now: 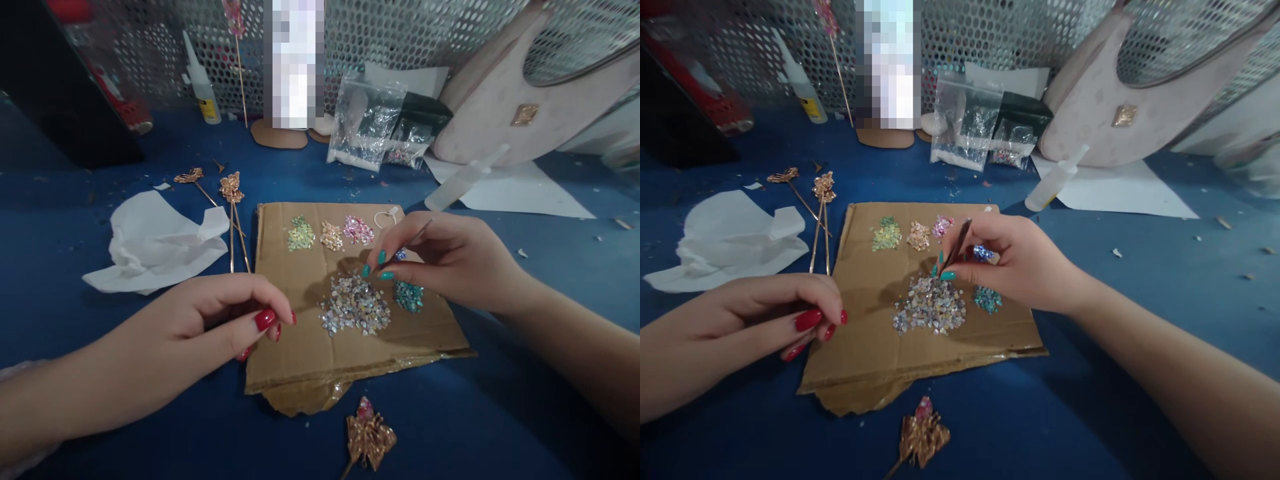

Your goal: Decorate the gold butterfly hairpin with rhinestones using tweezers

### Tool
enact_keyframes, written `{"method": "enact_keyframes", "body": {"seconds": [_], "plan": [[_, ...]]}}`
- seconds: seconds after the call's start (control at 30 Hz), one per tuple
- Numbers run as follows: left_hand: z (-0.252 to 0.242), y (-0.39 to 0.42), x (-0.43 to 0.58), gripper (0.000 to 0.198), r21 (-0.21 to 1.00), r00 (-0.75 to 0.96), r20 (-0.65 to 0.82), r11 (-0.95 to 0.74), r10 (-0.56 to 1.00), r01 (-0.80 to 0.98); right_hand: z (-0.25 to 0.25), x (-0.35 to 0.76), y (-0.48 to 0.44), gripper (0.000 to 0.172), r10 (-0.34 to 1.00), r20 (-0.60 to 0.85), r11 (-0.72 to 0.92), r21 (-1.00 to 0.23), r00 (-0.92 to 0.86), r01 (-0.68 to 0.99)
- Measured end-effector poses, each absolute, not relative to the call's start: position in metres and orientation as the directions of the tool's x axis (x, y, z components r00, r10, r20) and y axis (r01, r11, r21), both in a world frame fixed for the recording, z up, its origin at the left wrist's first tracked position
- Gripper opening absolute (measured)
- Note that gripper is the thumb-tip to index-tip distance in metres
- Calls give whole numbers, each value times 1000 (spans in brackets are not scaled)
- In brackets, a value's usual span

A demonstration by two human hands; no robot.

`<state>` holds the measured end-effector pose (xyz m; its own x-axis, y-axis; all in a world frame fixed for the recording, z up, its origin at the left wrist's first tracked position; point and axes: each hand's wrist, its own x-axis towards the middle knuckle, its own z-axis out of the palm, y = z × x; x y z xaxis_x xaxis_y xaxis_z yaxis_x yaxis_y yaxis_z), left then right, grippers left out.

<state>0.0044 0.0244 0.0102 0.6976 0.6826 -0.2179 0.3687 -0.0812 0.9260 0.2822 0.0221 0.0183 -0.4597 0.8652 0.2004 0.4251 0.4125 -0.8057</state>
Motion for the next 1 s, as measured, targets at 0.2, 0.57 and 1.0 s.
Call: {"method": "enact_keyframes", "body": {"seconds": [0.2, 0.57, 1.0], "plan": [[10, 24, 3, 17, 922, 693, -215, -91, 688, 376, 18, 283, 21, 9, 873, 201, 403, -812, -445, 423], [15, 25, 6, 16, 892, 687, -293, -70, 665, 448, 18, 285, 27, 11, 907, 261, 370, -870, -331, 326], [15, 23, 4, 15, 895, 691, -300, -56, 657, 442, 4, 292, 43, 20, 956, 282, 292, -881, -83, 373]]}}
